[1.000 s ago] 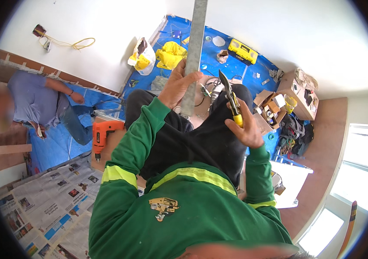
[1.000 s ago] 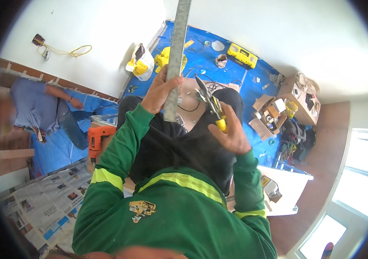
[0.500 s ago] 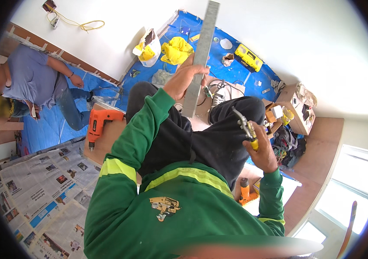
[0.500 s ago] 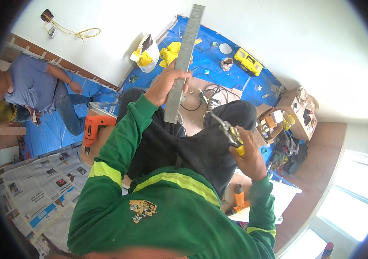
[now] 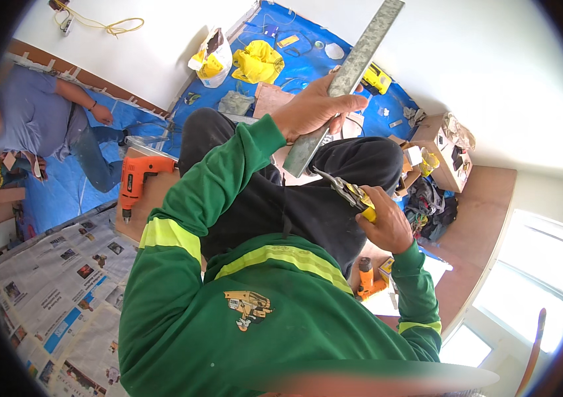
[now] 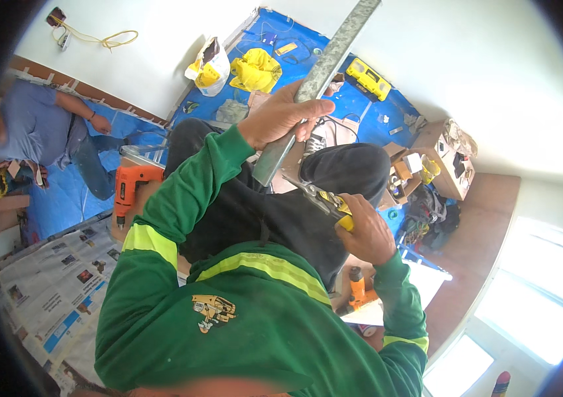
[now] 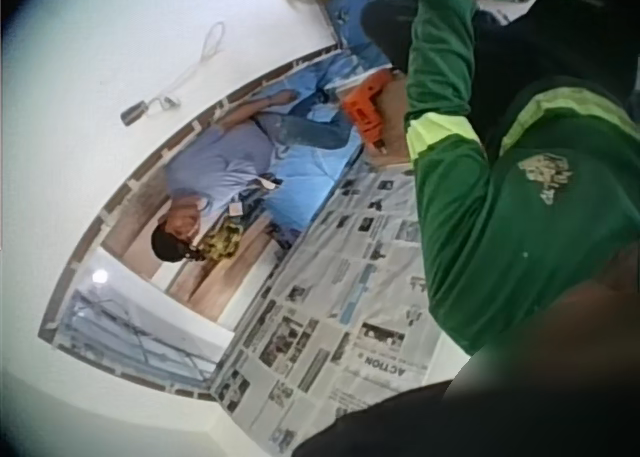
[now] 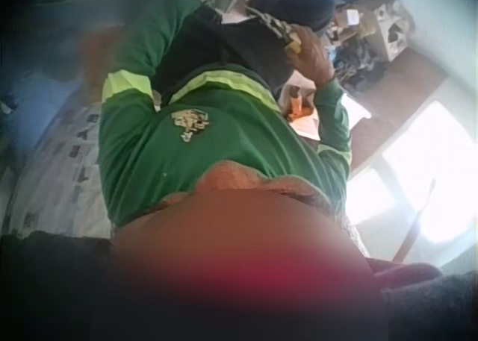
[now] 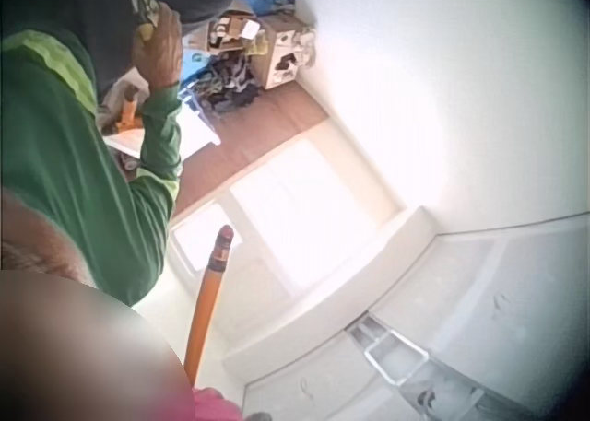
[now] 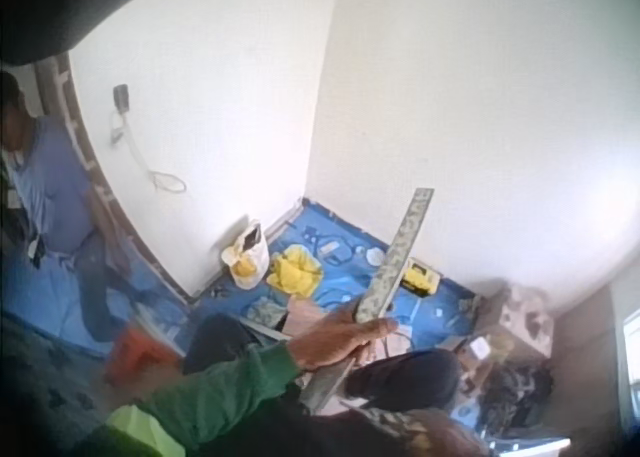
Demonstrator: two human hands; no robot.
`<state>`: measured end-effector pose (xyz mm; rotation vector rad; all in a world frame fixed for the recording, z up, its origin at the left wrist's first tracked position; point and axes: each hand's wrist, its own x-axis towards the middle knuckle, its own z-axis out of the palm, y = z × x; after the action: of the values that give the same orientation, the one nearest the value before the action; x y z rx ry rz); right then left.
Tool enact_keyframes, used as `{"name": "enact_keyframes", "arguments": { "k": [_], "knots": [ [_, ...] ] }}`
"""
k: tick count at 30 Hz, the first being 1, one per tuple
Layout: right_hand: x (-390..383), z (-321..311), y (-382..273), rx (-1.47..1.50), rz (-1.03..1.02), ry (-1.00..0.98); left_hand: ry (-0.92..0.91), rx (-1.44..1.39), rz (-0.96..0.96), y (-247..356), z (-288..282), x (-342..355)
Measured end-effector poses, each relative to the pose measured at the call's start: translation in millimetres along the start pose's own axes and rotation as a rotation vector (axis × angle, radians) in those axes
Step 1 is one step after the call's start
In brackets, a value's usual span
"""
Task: The person measures a ceiling fixture with a metal ruler and pencil, then uses tin snips to cut a metal strap into smaller pieces. The cut pieces are held and inspected but not installed within the clip.
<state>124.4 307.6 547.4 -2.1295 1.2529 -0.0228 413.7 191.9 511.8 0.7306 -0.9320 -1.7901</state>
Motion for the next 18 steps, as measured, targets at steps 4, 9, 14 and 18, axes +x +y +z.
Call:
{"name": "enact_keyframes", "arguments": {
  "k": [4, 9, 14, 18],
  "knots": [
    [6, -3, 4, 0.025, -0.041, -0.035, -0.071, -0.057, -0.019, -4, 5, 7],
    [11, -7, 4, 0.03, -0.061, -0.058, -0.108, -0.132, -0.058, -6, 6, 15],
    [9, -13, 3, 0.044, -0.073, -0.085, -0.122, -0.068, -0.057, -5, 2, 23],
    [8, -13, 2, 0.058, -0.073, -0.084, -0.182, -0.125, -0.071, -10, 6, 27]
  ]
}}
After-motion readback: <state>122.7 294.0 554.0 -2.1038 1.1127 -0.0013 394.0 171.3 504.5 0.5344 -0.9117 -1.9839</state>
